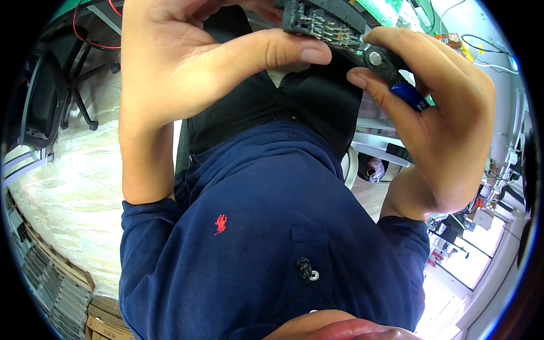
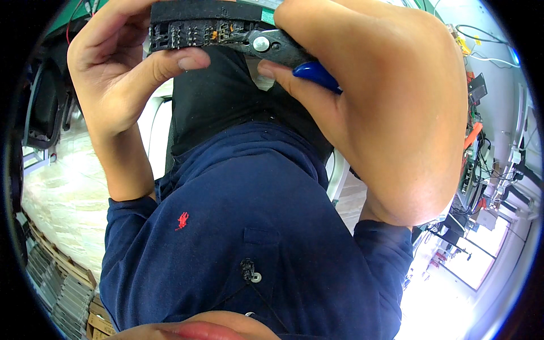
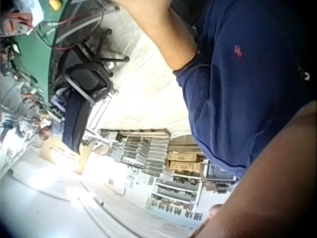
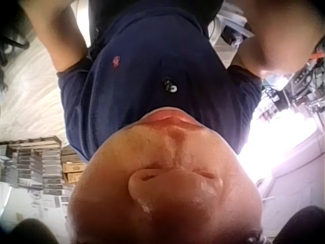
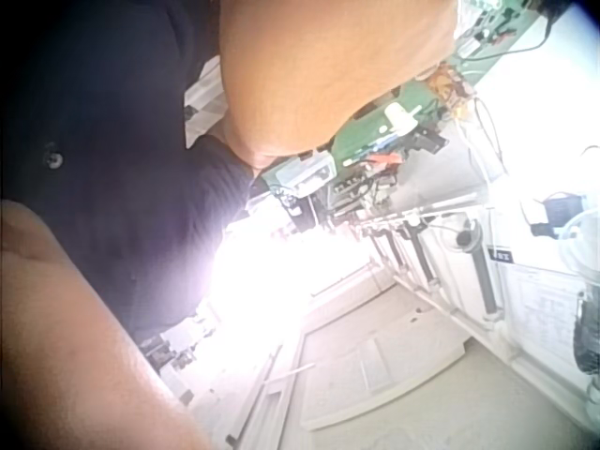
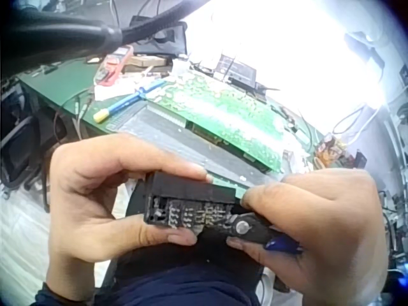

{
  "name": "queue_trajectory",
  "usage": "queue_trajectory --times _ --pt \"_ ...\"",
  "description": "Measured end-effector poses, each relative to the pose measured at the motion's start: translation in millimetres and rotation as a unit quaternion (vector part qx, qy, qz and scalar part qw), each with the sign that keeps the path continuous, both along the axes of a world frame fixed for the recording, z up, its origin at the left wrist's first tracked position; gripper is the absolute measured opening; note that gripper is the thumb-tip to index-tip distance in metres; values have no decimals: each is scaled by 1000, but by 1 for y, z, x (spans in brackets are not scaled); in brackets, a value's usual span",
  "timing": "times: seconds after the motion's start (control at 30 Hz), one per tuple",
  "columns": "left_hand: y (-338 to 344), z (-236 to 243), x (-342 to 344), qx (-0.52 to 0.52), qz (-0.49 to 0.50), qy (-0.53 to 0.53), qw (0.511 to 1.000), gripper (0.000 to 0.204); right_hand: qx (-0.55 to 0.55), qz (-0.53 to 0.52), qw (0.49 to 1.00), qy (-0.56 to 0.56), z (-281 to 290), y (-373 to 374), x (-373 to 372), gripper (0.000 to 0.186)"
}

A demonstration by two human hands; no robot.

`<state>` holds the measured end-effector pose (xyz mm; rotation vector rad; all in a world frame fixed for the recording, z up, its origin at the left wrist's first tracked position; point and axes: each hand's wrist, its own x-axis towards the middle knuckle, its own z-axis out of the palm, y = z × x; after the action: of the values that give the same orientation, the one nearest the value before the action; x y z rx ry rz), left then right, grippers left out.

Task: The person uses wire cutters to trim or remove small pins from a black plastic electronic connector while holding it by hand.

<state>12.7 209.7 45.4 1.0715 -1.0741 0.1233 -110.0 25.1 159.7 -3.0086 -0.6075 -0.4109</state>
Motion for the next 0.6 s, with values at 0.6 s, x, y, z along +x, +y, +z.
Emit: queue_trajectory --times 0.6 --pt "1 5 7 18 18 -78 997 37 -30 4 1000 -4 -4 -4 2 31"
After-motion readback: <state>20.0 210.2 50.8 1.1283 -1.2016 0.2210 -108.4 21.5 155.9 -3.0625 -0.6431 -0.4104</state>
